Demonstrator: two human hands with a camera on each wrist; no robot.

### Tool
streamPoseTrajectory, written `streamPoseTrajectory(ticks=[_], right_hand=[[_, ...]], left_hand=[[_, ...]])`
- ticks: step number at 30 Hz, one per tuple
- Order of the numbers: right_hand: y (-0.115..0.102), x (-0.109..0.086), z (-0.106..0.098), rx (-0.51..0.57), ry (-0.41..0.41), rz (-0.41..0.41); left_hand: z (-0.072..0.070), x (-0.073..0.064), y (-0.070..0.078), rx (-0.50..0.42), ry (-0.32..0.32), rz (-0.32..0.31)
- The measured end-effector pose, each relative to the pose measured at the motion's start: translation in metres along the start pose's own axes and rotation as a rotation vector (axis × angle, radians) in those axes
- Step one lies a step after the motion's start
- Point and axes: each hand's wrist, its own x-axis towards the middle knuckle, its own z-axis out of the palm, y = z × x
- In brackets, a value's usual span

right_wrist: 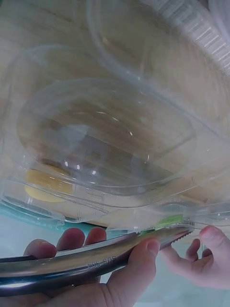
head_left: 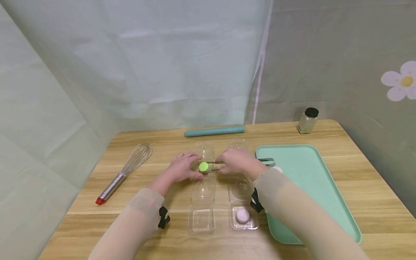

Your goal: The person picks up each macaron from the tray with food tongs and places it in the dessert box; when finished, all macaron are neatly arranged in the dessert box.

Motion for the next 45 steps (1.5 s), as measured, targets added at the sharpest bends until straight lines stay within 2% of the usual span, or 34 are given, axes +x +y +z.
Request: streamPoseTrajectory(ticks=[6,22,35,45], right_hand=[[-0.0019,-0.0003,-0.0001,-0.03,-0.005,0.02],[-0.0049,0.0001,-0.0014,-0.09,0.002,0.004],[-0.0032,-0.0014,-0.0006,-0.01,-0.006,0.036],[0.0023,-0.0036,-0.0032,0.016,0.022,0.01]], left_hand=[[0.0003,0.001,0.0007,-0.001,-0.005,-0.001],[0.0004,0.0015,0.0045,-0.016,-0.007,-0.009],[-0.0002,0.0015,0.004,-0.011,-0.009,-0.015],[-0.0007,0.0017,0.0041,-0.001,-0.023,-0.03]])
